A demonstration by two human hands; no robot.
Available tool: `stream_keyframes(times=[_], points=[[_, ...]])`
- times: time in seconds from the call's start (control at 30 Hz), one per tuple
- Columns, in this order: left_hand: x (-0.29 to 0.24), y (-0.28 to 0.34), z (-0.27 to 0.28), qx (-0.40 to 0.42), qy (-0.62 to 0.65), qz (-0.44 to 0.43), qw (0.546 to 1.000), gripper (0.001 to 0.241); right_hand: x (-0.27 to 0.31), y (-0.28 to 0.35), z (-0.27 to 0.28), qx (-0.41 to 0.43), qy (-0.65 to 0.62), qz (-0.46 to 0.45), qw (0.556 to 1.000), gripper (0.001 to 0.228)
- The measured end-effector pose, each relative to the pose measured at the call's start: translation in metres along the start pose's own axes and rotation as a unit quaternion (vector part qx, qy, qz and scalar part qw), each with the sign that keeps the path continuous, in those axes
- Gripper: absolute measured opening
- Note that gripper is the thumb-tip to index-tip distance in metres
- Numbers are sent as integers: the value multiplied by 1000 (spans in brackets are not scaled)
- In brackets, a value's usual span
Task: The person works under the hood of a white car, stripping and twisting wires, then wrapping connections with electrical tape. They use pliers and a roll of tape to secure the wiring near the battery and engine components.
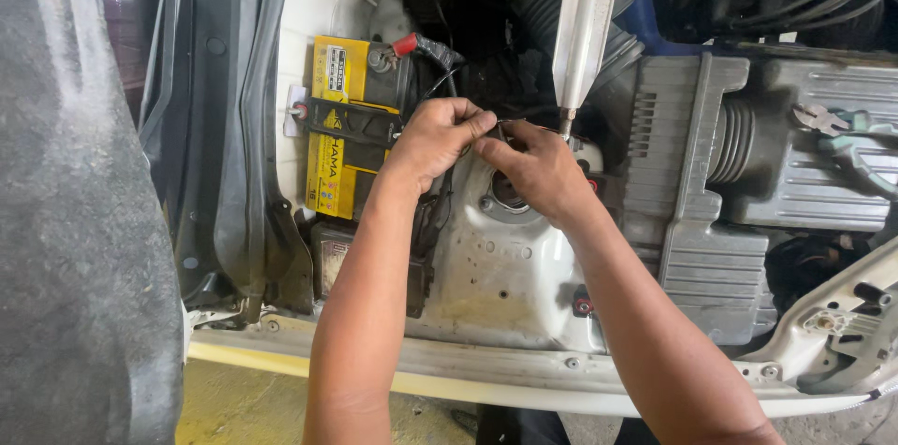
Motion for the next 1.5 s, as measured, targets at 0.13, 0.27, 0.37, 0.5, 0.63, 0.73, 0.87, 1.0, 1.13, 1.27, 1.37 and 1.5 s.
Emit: stream_keyframes(times=[0.13, 0.27, 0.37, 0.5, 0.63, 0.73, 0.87, 1.0, 1.13, 1.27, 1.37, 1.5], points=[[-2, -11, -8, -44, -76, -32, 996, 26, 2, 12, 4, -24, 51, 152, 987, 59], [-10, -16, -15, -210, -265, -88, 937, 27, 13, 56, -7, 19, 76, 432, 898, 57], [-10, -6, -24, -227, -276, -154, 921, 25, -4, 89, 10, 50, 46, 316, 946, 60], [-15, 9, -35, -246, -503, -269, 784, 23, -29, 114, 89, -170, 177, 248, 937, 73], [-25, 20, -39, -243, -668, -340, 616, 23, -40, 116, 166, -276, 453, 193, 826, 71], [-32, 21, -39, -224, -694, -351, 587, 23, -43, 108, 187, -260, 525, 178, 790, 75], [-40, 26, -43, -223, -664, -327, 634, 25, -41, 105, 202, -166, 553, 62, 814, 89], [-43, 34, -46, -260, -512, -258, 777, 26, -17, 133, 214, -183, 485, 243, 820, 74], [-39, 37, -40, -324, -229, -232, 888, 32, 8, 135, 216, -159, 377, 342, 846, 45], [-26, 39, -34, -289, 40, -237, 927, 52, 39, 86, 167, -70, 311, 395, 861, 40], [-19, 36, -34, -270, 58, -227, 934, 50, 65, 29, 111, 6, 281, 485, 828, 48], [-20, 47, -25, -227, 74, -262, 935, 48, 70, -39, 39, 145, 370, 461, 793, 43]])
Point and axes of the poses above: each hand's wrist, its own y-axis away from the middle knuckle, its own z-axis out of the back of the hand, x = y × z, the point moved 3 cm from there along -y, towards the middle knuckle, and after that the axes turned 1 degree about -y, right-handed, at the moved point
